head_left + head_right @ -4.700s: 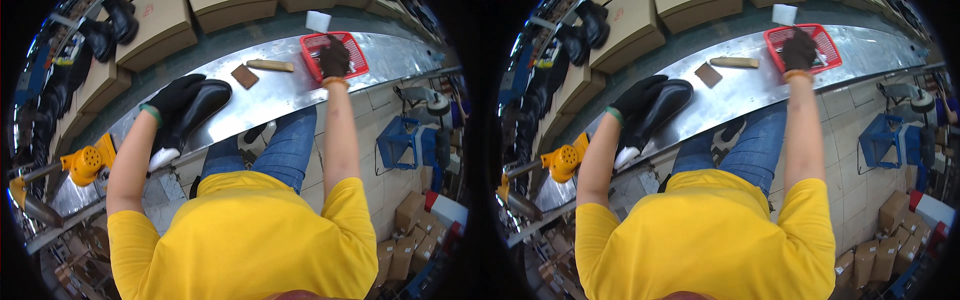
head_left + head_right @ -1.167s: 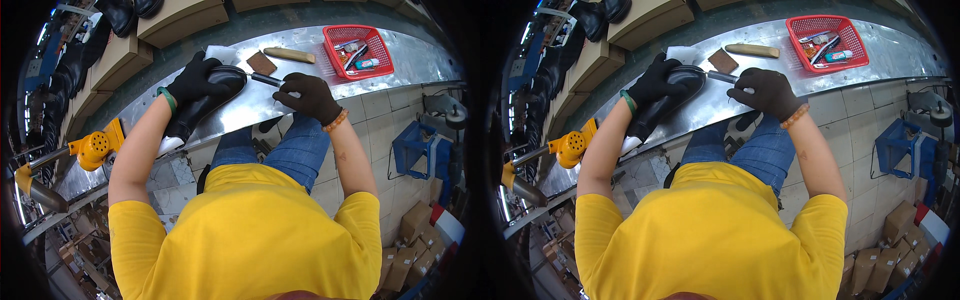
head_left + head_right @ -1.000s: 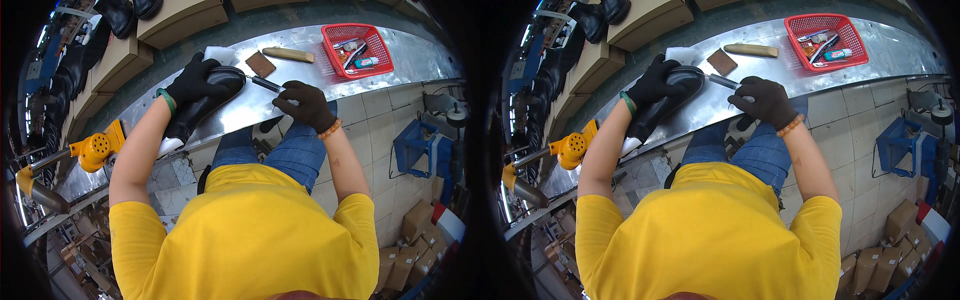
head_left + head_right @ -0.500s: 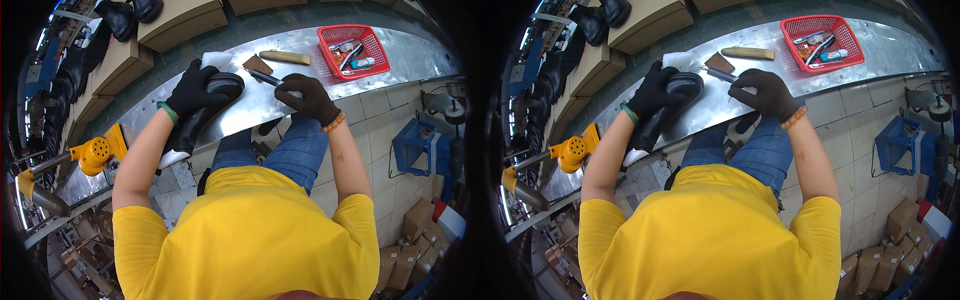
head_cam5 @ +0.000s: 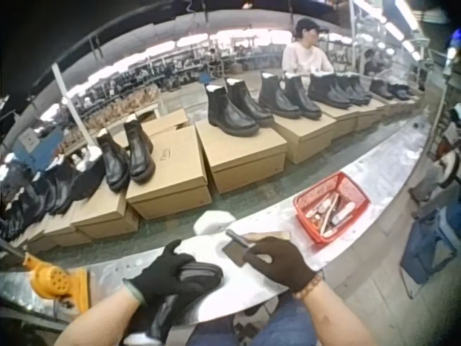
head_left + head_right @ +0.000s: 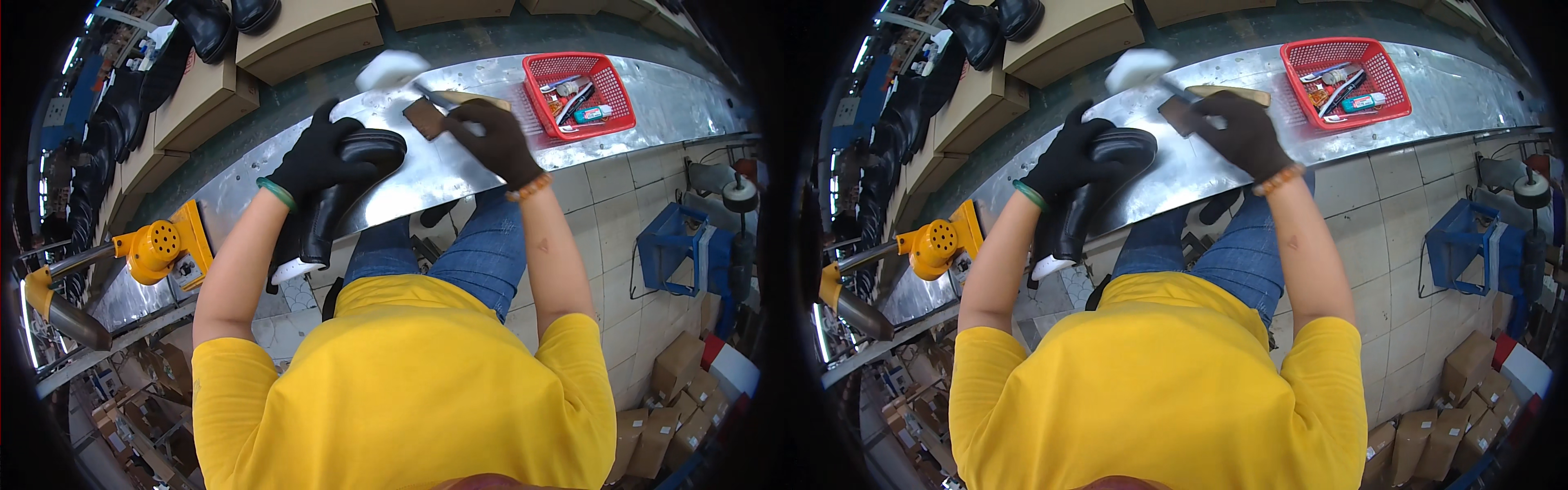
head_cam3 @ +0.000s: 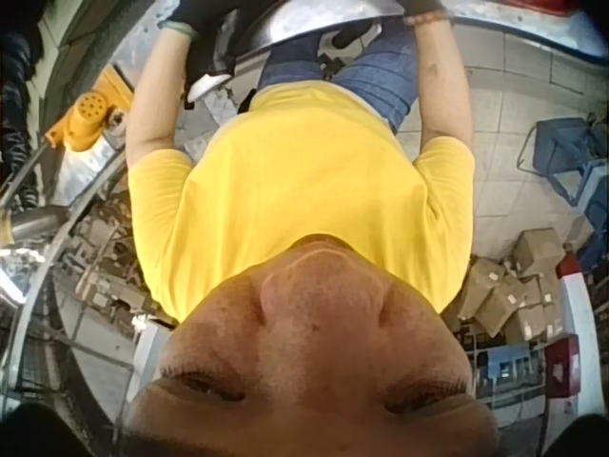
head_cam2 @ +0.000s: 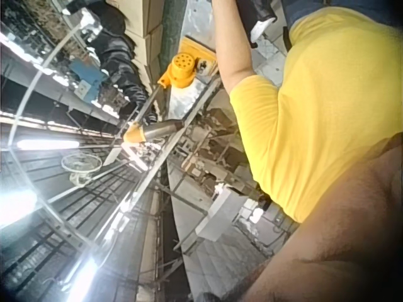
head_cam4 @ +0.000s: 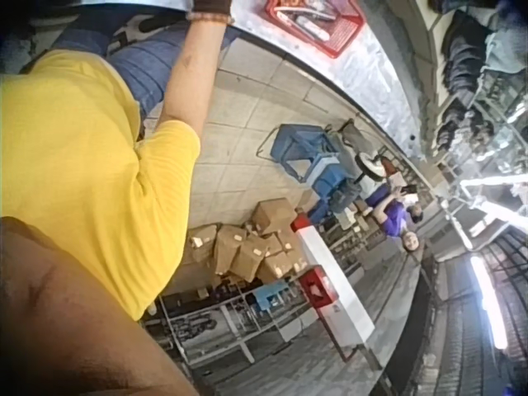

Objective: The person polishes black leather boots using a wooden block and a sanding pad. They pick up boots from a conveyor belt, rub the surfaces with the block, and place the finished boots back onto the belt. The process is repeated for multiple boots in a factory setting.

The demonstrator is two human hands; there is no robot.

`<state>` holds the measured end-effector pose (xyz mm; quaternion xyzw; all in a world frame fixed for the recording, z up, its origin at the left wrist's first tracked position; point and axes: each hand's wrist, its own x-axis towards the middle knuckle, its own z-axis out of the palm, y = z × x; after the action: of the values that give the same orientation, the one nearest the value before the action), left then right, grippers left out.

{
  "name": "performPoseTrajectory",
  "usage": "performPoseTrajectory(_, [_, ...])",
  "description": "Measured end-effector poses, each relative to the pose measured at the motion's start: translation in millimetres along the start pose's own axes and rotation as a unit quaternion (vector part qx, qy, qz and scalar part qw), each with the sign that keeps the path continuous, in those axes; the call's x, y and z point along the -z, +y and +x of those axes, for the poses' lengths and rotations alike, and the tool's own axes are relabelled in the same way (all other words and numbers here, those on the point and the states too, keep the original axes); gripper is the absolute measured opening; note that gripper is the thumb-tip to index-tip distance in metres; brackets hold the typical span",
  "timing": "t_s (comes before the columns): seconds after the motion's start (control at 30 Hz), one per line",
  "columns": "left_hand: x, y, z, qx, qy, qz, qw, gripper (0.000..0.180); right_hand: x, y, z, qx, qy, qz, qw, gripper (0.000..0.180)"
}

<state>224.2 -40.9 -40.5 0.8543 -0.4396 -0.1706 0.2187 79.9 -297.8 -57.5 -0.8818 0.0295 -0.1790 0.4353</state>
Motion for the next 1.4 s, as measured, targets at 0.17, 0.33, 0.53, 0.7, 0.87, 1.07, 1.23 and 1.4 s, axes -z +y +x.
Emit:
performPoseTrajectory(0.17, [5.9, 1.9, -11.0, 0.088, -0.069, -0.079, 0.991, 0.07, 70.5, 33.6, -17.1, -0.054, 0.21, -0.25, 0.944, 0.018])
performPoseTrajectory(0.33, [13.0, 1.6, -13.3, 0.085, 0.039, -0.078, 0.993, 0.062, 113.8, 79.1, -18.8, -0.17, 0.127, -0.407, 0.889, 0.036])
performPoseTrajectory(0.53, [20.8, -5.4, -34.0, 0.085, 0.164, -0.132, 0.974, 0.053, 41.5, 18.7, 8.8, -0.027, 0.178, -0.313, 0.933, 0.054])
performPoseTrajectory(0.7, [16.4, 3.0, -39.6, 0.105, 0.197, -0.149, 0.963, 0.05, -110.4, -37.8, 24.3, -0.184, -0.153, 0.329, 0.913, 0.108])
performPoseTrajectory(0.87, [28.0, 10.5, -64.8, 0.087, 0.332, -0.178, 0.922, 0.043, -94.6, -126.6, 47.2, -0.05, -0.049, 0.228, 0.971, 0.107])
performPoseTrajectory(1.07, [22.8, 39.8, -65.5, 0.064, 0.417, -0.158, 0.893, 0.04, -82.0, -146.7, 56.7, 0.069, 0.013, 0.128, 0.989, 0.098])
performPoseTrajectory(1.23, [20.8, 48.8, -65.5, 0.07, 0.416, -0.19, 0.886, 0.04, -74.6, -148.0, 61.3, 0.037, 0.023, 0.174, 0.984, 0.078])
performPoseTrajectory(1.4, [19.8, 48.1, -71.9, 0.054, 0.409, -0.199, 0.889, 0.043, -66.8, -148.9, 66.1, 0.046, 0.021, 0.163, 0.985, 0.064])
